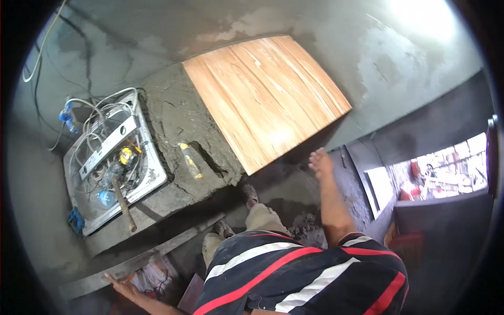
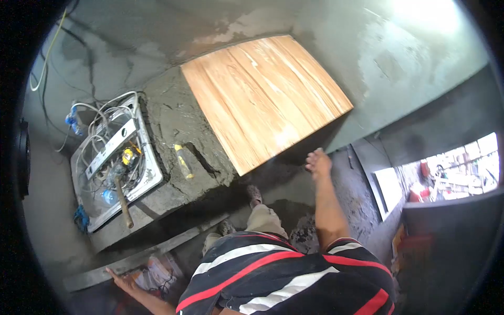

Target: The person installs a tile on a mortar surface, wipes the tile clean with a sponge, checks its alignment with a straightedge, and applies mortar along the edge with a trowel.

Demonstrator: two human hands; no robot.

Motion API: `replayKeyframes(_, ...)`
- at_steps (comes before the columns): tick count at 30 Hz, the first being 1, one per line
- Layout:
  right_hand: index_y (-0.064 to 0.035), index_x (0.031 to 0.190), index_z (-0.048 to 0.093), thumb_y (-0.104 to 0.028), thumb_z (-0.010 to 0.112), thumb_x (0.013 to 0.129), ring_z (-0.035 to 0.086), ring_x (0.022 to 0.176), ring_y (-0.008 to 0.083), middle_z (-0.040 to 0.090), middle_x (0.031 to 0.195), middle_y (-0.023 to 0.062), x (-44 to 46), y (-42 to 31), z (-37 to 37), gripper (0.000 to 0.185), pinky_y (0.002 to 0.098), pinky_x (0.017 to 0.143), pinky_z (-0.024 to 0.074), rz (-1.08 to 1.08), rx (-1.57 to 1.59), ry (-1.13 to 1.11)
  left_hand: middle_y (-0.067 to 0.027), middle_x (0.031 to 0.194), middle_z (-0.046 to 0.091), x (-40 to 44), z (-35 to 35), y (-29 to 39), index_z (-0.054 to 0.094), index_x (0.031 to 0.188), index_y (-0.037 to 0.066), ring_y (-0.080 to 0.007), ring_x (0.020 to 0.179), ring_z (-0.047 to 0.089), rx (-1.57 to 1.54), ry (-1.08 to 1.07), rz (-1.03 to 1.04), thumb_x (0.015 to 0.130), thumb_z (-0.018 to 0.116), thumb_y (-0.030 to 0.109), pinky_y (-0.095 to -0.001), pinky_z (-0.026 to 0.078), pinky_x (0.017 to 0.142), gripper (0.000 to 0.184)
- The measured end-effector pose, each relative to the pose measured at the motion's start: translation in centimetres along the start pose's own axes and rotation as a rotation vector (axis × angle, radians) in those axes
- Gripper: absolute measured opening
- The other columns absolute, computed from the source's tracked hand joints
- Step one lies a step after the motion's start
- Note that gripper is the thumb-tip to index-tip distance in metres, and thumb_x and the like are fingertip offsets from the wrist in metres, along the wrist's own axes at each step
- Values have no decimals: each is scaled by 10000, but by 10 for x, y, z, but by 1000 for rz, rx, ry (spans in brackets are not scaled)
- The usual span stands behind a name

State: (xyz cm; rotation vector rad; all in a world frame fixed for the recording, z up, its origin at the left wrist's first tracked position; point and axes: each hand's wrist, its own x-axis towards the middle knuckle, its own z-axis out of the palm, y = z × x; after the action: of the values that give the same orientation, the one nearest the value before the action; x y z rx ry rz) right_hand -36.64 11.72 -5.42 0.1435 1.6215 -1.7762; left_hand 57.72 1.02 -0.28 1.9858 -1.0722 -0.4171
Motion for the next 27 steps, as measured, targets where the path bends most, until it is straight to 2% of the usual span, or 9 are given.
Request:
replayKeyframes(2, -176, 934, 571, -435, 575, 1025, 582, 649, 146, 591, 740, -22, 26, -33, 11, 275, 349, 593, 469, -77, -83, 190, -210, 1259, 622, -3, 8, 2, 457, 1425, -109, -294, 1109, 618, -642, 60, -438, 928, 733, 482, -513, 580, 816, 820)
replayKeyframes(3, -112, 1057, 602, -431, 620, 998, 626, 644, 159, 666, 823, 11, 43, -46, 9, 325, 304, 475, 448, -104, -34, 226, -198, 1297, 605, -15, 17, 13, 492, 1404, -70, -280, 1179, 590, -463, 259, -452, 896, 781, 470, -447, 568, 884, 796)
replayKeyframes(6, -129, 1013, 576, -545, 592, 1000, 592, 615, 139, 602, 755, -10, 98, -78, -15, 417, 298, 488, 460, -129, 22, 48, -182, 1259, 618, -68, 55, 118, 569, 1303, -69, -283, 1140, 615, -143, 647, -107, 982, 717, 327, -377, 500, 1002, 531)
replayKeyframes(8, -104, 1017, 583, -574, 573, 1004, 597, 623, 139, 613, 770, 3, 102, -99, 4, 471, 294, 496, 465, -163, -20, 195, -161, 1225, 634, -124, 98, 218, 606, 1258, -50, -281, 1149, 613, 96, 451, 190, 1010, 660, 201, -381, 486, 1026, 357)
replayKeyframes(10, -99, 985, 595, -580, 574, 1001, 595, 627, 135, 612, 774, 6, 108, -110, 16, 482, 291, 500, 468, -182, -51, 229, -142, 1229, 638, -183, 158, 315, 651, 1202, -4, -277, 1154, 603, -190, -49, 276, 890, 730, 114, -391, 468, 1035, 342)
replayKeyframes(12, -93, 978, 605, -575, 586, 996, 584, 600, 131, 602, 748, 3, 119, -112, 24, 482, 289, 482, 460, -195, -36, 187, -136, 1278, 613, -214, 209, 380, 670, 1171, 26, -334, 1174, 583, -38, -496, 783, 728, 897, 233, -459, 451, 1031, 539)
replayKeyframes(15, -81, 983, 620, -550, 608, 992, 552, 540, 122, 574, 689, -5, 137, -113, 19, 469, 280, 442, 440, -231, 6, 201, -198, 1391, 538, -248, 294, 413, 649, 1239, 34, -443, 1338, 472, -109, -889, 993, 702, 900, 349, -542, 410, 1086, 671)
replayKeyframes(20, -128, 823, 581, -457, 645, 997, 497, 467, 125, 500, 596, -30, 133, -122, 33, 377, 291, 406, 381, -253, -45, 258, -199, 1471, 455, -263, 361, 418, 622, 1293, 34, -431, 1425, 367, 54, -1063, 1115, 730, 867, 300, -600, 329, 1144, 669)
replayKeyframes(27, -60, 976, 677, -416, 620, 1015, 491, 448, 102, 545, 593, -12, 126, -125, 40, 363, 269, 389, 371, -276, -142, 304, -164, 1452, 498, -270, 379, 409, 673, 1243, 68, -410, 1426, 384, 132, -984, 1126, 705, 879, 269, -609, 312, 1157, 610)
